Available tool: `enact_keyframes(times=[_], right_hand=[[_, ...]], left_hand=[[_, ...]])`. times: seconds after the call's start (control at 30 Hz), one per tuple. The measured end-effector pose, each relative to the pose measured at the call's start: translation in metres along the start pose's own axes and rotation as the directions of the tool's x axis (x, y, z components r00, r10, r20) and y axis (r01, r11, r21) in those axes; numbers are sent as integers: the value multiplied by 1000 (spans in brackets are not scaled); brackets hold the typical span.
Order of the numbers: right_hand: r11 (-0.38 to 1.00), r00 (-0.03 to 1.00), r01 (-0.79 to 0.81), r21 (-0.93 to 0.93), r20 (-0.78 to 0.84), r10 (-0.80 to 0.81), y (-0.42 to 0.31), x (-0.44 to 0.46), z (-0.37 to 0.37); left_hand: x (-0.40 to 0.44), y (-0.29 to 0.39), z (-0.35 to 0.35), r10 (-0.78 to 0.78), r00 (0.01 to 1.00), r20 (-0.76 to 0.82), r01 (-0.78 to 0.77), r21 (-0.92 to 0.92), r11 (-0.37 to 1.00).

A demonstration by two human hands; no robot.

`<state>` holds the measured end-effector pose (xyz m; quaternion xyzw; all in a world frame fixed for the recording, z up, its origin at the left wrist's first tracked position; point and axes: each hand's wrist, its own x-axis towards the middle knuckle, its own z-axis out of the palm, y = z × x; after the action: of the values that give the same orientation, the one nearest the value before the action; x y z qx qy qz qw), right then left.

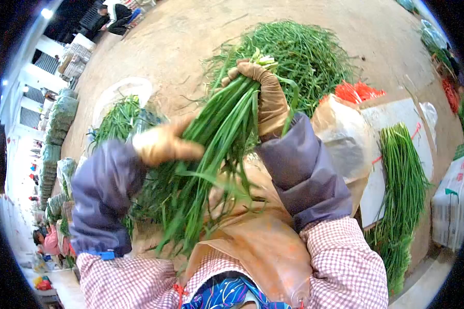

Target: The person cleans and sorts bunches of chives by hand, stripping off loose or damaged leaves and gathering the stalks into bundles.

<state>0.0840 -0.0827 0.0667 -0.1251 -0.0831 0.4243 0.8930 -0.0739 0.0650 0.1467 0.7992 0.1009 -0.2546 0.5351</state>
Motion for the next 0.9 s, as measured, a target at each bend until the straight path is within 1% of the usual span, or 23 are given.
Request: enact_keyframes(times=[0.03, 0.1, 0.13, 0.17, 0.23, 0.27, 0.3, 0.33, 0.37, 0.4, 0.43, 0.5, 0.57, 0.6, 0.63, 0.67, 0.7, 0.73, 0.77, 0.8, 0.83, 0.87, 0.9], right_hand=[[1000, 1000, -14, -20, 7, 14, -2, 1, -22], [993, 995, -94, -68, -30, 92, -6, -2, -51], [993, 992, -114, -44, -61, 111, -4, -2, -58], [985, 985, -171, -9, -32, 171, -3, -1, -60], [978, 981, -192, -81, 6, 193, 1, 7, -65], [972, 979, -204, -119, -7, 204, 3, 11, -66], [968, 974, -222, -114, 25, 226, 6, 12, -63], [962, 967, -246, -120, 31, 251, 11, 12, -61], [955, 961, -266, -128, 39, 273, 15, 13, -59], [946, 946, -306, -107, 79, 315, 20, 13, -58], [936, 929, -342, -89, 117, 351, 25, 12, -58], [934, 916, -357, -11, 191, 353, 31, 9, -57], [941, 909, -339, 11, 261, 324, 29, 8, -63], [944, 920, -330, 15, 231, 318, 27, 4, -64], [951, 940, -311, 7, 154, 306, 25, 0, -68], [950, 944, -313, 9, 114, 310, 24, 1, -77], [946, 943, -325, 13, 80, 323, 26, 4, -90], [941, 943, -334, 45, 25, 333, 30, 7, -102], [937, 937, -349, 22, -21, 349, 34, 9, -100], [933, 927, -356, 58, -108, 360, 42, 9, -98], [929, 908, -358, 95, -195, 370, 52, 8, -95], [932, 904, -352, 83, -227, 361, 61, 10, -100], [869, 866, -471, 150, -109, 488, 64, 7, -104]], left_hand=[[-7, -32, 16, 11, 992, 125, 6, -135, 991], [-36, -83, 52, -67, 979, 192, 64, 26, 998], [-54, -88, 64, -195, 946, 259, 146, 199, 969], [-68, -84, 68, -329, 896, 298, 208, 371, 905], [-93, -45, 59, -534, 837, 119, 340, 652, 678], [-106, -46, 44, -326, 945, 19, 265, 542, 798], [-116, -46, 29, -113, 987, -116, 153, 437, 886], [-116, -32, 20, 26, 958, -285, 95, 405, 909], [-110, -20, 10, 159, 881, -445, 31, 389, 921], [-91, -16, 4, 247, 839, -485, -144, 241, 960], [-67, -12, 3, 325, 782, -532, -326, 96, 941], [-7, -37, 14, 250, 857, -451, -323, -91, 942], [42, -88, 43, 358, 885, -297, -447, -328, 832], [55, -114, 57, 294, 938, -186, -345, -601, 721], [57, -132, 75, 248, 968, -46, -180, -814, 552], [48, -131, 95, 256, 965, -55, -164, -888, 430], [37, -125, 110, 255, 964, -75, -152, -942, 299], [28, -122, 117, 207, 973, -106, -168, -936, 310], [22, -117, 118, 153, 978, -139, -183, -929, 323], [19, -112, 117, 134, 976, -171, -210, -899, 384], [18, -114, 115, 78, 978, -192, -207, -890, 406], [17, -114, 114, 33, 978, -208, -204, -898, 389], [18, -113, 112, -10, 975, -220, -200, -906, 373]])
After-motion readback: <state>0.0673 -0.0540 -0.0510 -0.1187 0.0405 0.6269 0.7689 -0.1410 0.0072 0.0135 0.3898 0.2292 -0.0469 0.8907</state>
